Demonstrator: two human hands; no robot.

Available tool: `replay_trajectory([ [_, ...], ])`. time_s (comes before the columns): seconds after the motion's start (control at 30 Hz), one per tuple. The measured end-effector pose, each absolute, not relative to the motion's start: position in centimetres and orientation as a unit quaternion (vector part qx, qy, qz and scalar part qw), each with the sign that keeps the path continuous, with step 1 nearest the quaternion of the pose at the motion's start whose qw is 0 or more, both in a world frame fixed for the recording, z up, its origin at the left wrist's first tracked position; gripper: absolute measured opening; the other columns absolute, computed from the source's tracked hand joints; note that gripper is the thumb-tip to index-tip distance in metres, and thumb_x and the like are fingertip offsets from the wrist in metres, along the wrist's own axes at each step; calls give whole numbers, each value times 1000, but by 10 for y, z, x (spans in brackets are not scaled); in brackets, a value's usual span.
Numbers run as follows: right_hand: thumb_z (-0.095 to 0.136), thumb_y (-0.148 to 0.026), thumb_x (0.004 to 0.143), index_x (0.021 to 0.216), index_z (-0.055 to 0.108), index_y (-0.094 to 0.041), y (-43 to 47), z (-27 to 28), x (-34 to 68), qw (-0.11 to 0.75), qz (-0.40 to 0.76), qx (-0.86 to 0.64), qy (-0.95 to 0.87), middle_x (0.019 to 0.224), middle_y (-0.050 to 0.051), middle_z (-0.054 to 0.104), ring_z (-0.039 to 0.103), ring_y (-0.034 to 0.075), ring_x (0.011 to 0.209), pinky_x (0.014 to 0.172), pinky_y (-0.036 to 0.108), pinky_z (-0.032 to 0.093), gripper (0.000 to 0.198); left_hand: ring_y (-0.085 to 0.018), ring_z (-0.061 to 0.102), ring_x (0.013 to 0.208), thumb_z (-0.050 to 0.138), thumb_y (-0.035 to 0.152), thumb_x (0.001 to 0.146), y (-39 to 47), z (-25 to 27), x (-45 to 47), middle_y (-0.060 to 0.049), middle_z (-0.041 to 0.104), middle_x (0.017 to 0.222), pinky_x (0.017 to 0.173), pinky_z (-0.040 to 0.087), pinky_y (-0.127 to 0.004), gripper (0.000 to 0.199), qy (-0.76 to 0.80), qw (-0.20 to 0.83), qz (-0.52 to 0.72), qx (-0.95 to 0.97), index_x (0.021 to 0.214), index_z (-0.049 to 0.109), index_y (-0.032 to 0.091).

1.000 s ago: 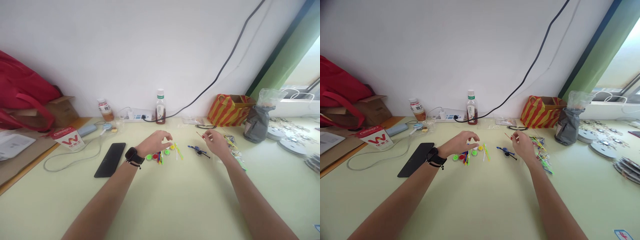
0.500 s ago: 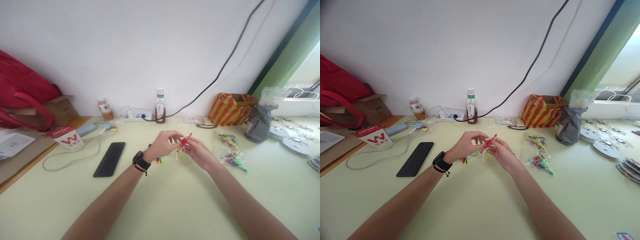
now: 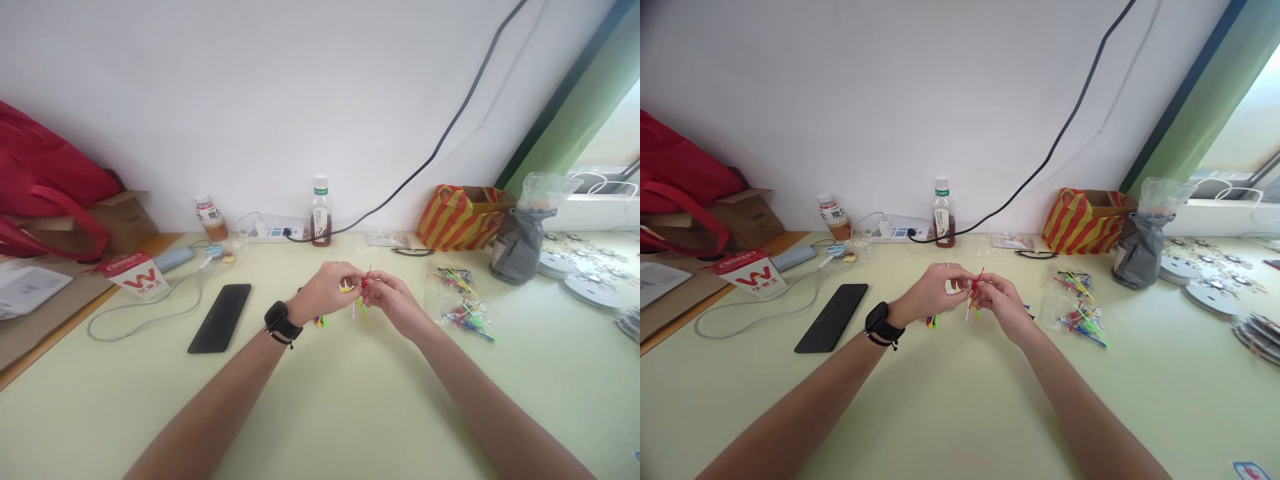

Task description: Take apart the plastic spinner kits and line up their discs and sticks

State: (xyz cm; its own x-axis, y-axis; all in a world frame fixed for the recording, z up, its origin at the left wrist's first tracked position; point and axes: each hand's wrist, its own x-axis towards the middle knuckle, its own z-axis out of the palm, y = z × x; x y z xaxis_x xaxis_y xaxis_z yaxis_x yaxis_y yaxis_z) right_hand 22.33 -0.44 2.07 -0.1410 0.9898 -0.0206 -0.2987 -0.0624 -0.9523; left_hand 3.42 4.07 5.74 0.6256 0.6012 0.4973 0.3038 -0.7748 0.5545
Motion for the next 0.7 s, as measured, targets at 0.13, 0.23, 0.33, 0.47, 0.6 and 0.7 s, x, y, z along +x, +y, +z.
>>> replay_trajectory([
  [0.13,76,-36,81,91,68,-19,-3,20,227,507,625,-390,-448,74,2,67,59,14,65,67,30,46,22,-15,68,89,67,15,87,43,59,30,-3,74,103,80,55,-27,29,234,245,327,882,110,79,26],
  [0.23,72,-33,80,88,66,-19,-4,21,226,497,626,-387,-459,74,1,66,58,14,64,65,30,46,17,-15,71,88,69,21,89,45,59,26,-5,74,107,82,58,-27,26,232,299,305,874,113,78,25],
  [0.33,69,-28,77,80,63,-20,-7,23,223,486,621,-387,-479,74,0,62,58,15,67,68,31,47,10,-14,73,79,71,24,88,44,59,25,-6,74,104,76,58,-25,22,246,328,295,863,109,79,23],
  [0.47,59,-26,77,79,60,-21,-9,23,220,452,597,-416,-516,63,-5,46,40,11,55,56,27,33,6,-14,72,73,72,20,81,42,59,27,-4,72,92,68,56,-24,11,249,342,283,861,91,76,20],
  [0.6,54,-28,82,101,65,-21,-3,11,223,438,475,-506,-572,62,-7,40,34,13,55,56,28,27,23,-15,69,69,72,17,76,43,57,23,-1,71,76,64,52,-25,4,263,360,256,858,78,69,18],
  [0.7,55,-25,87,124,61,-21,1,-4,227,388,287,-576,-660,75,-2,56,50,18,66,66,31,37,38,-16,67,70,75,21,75,46,53,19,0,72,74,65,50,-26,4,266,340,212,877,78,73,20],
])
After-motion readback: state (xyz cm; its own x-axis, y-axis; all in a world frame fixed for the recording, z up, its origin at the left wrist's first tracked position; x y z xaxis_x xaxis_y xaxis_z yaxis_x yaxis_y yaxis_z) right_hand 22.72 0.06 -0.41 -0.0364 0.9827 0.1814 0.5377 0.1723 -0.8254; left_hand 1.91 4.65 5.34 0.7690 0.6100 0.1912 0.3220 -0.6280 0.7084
